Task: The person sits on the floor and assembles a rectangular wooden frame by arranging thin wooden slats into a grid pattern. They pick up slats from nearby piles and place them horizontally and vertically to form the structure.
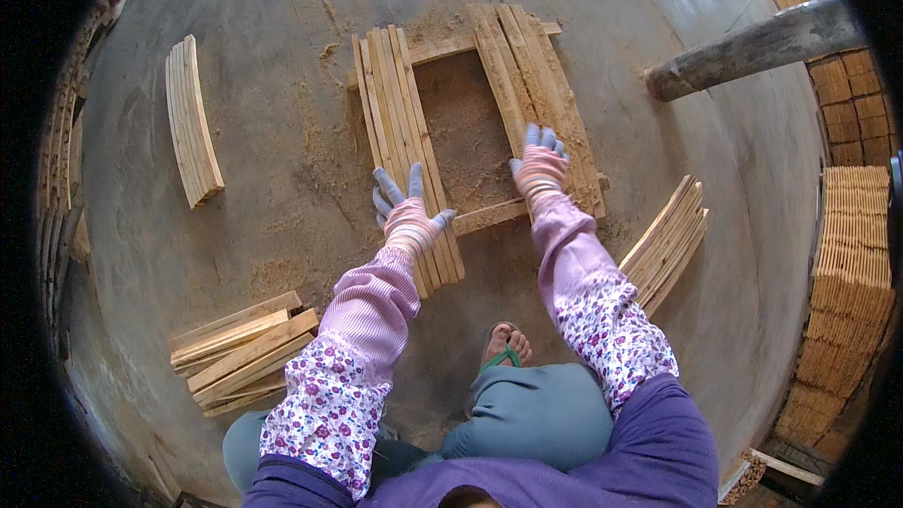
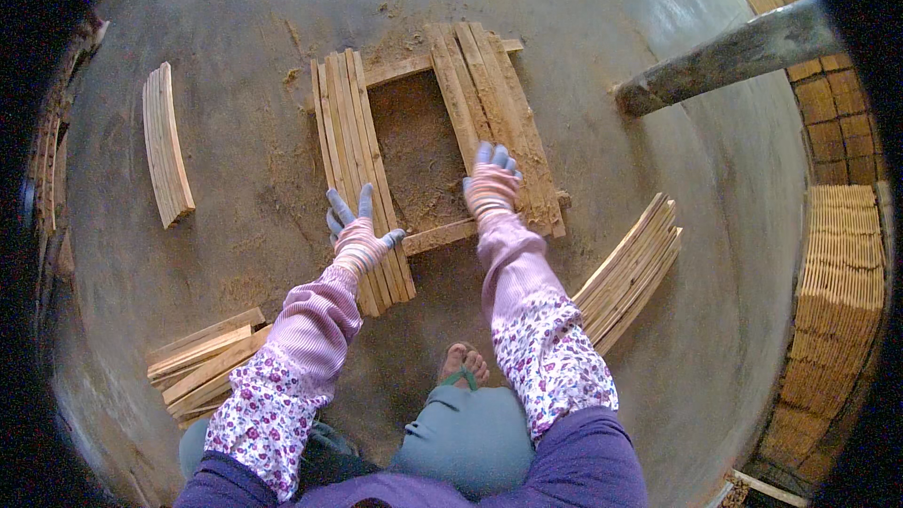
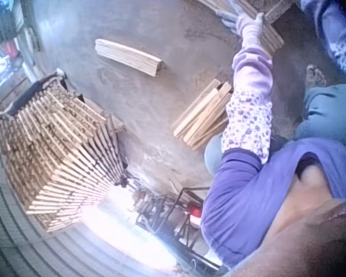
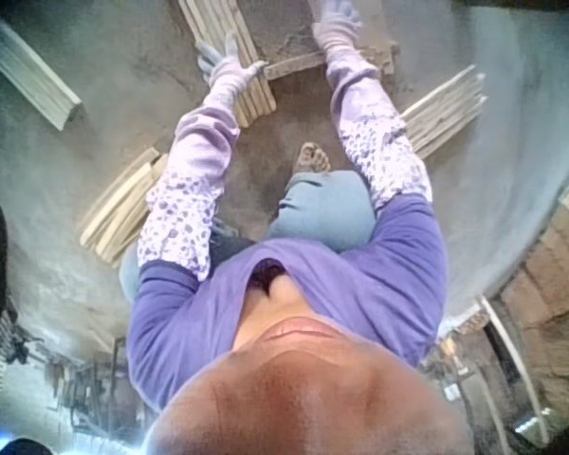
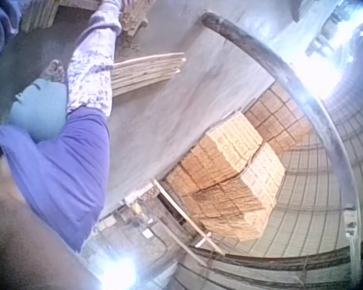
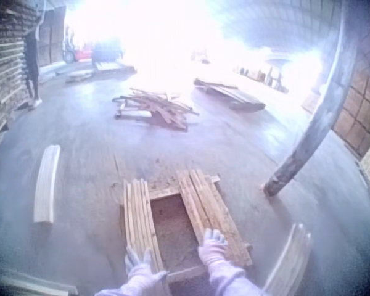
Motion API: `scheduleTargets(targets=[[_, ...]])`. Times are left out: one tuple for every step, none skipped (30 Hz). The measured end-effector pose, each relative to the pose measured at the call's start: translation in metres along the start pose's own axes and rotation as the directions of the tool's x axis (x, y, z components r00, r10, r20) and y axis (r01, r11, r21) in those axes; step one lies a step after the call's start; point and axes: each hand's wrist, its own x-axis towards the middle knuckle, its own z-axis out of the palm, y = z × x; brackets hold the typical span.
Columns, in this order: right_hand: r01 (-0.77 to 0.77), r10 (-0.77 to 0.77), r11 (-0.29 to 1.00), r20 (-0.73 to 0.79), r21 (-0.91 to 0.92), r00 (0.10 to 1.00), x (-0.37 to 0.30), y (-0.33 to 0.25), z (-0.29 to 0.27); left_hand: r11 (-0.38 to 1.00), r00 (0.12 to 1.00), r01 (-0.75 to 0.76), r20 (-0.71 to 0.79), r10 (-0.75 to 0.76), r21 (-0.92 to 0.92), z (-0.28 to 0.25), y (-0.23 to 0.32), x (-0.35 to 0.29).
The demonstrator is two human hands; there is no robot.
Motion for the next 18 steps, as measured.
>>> scheduleTargets(targets=[[0.025,-0.025,0.999,-0.005,0.034,1.0,0.006,0.009,-0.001,1.0,1.0,0.007,0.004,-0.007,0.003,-0.001,0.001,0.0],[-0.016,0.011,0.991,0.04,0.13,0.999,0.016,0.01,0.001,1.0,1.0,0.007,0.022,-0.007,0.002,-0.002,0.001,0.0],[-0.066,0.048,0.974,0.087,0.216,0.995,0.024,0.017,0.005,1.0,1.0,-0.006,0.021,0.006,-0.004,-0.001,0.005,0.001],[-0.05,0.008,0.913,0.105,0.404,0.994,0.026,0.026,0.011,1.0,1.0,-0.011,0.022,0.011,-0.011,0.0,0.005,0.0],[-0.038,-0.034,0.817,0.114,0.575,0.993,0.028,0.036,0.017,1.0,1.0,-0.017,0.023,0.018,-0.018,0.001,0.007,0.0],[-0.029,-0.078,0.685,0.113,0.728,0.991,0.029,0.041,0.02,1.0,1.0,-0.014,0.028,0.014,-0.012,0.0,0.008,-0.001],[-0.157,-0.082,0.495,0.226,0.855,0.971,0.03,0.045,0.022,1.0,0.999,-0.014,0.034,0.014,-0.007,-0.001,0.01,-0.002],[-0.288,-0.086,0.423,0.354,0.859,0.931,0.031,0.053,0.023,1.0,0.999,-0.017,0.041,0.017,-0.002,-0.001,0.014,-0.002],[-0.421,-0.12,0.342,0.484,0.84,0.867,0.026,0.046,0.021,1.0,0.999,-0.001,0.035,0.001,0.003,-0.002,0.008,-0.001],[-0.451,-0.136,0.305,0.507,0.839,0.851,0.02,0.039,0.018,1.0,0.999,0.012,0.029,-0.012,0.008,-0.003,0.004,-0.001],[-0.481,-0.151,0.269,0.53,0.834,0.835,0.014,0.03,0.015,1.0,0.999,0.023,0.025,-0.023,0.012,-0.004,-0.001,-0.001],[-0.514,-0.155,0.234,0.554,0.825,0.818,0.006,0.027,0.015,1.0,0.999,0.024,0.024,-0.024,0.015,-0.002,-0.002,-0.001],[-0.476,-0.161,0.26,0.524,0.84,0.836,0.002,0.023,0.013,0.999,0.999,0.026,0.024,-0.026,0.019,-0.001,-0.003,0.001],[-0.438,-0.168,0.286,0.495,0.852,0.852,-0.001,0.017,0.012,0.999,0.999,0.029,0.023,-0.029,0.022,0.0,-0.004,0.003],[-0.409,-0.166,0.313,0.474,0.857,0.865,-0.006,0.016,0.015,1.0,1.0,0.02,0.021,-0.02,0.023,0.003,-0.003,0.002],[-0.449,-0.227,0.235,0.498,0.862,0.837,-0.005,0.017,0.02,1.0,1.0,0.0,0.017,0.0,0.021,0.005,0.004,0.003],[-0.447,-0.282,0.175,0.48,0.877,0.831,-0.011,0.018,0.027,1.0,1.0,-0.02,0.013,0.02,0.018,0.007,0.01,0.003],[-0.47,-0.309,0.147,0.492,0.87,0.814,-0.017,0.001,0.027,0.999,1.0,-0.011,-0.005,0.011,0.03,0.008,0.003,0.004]])
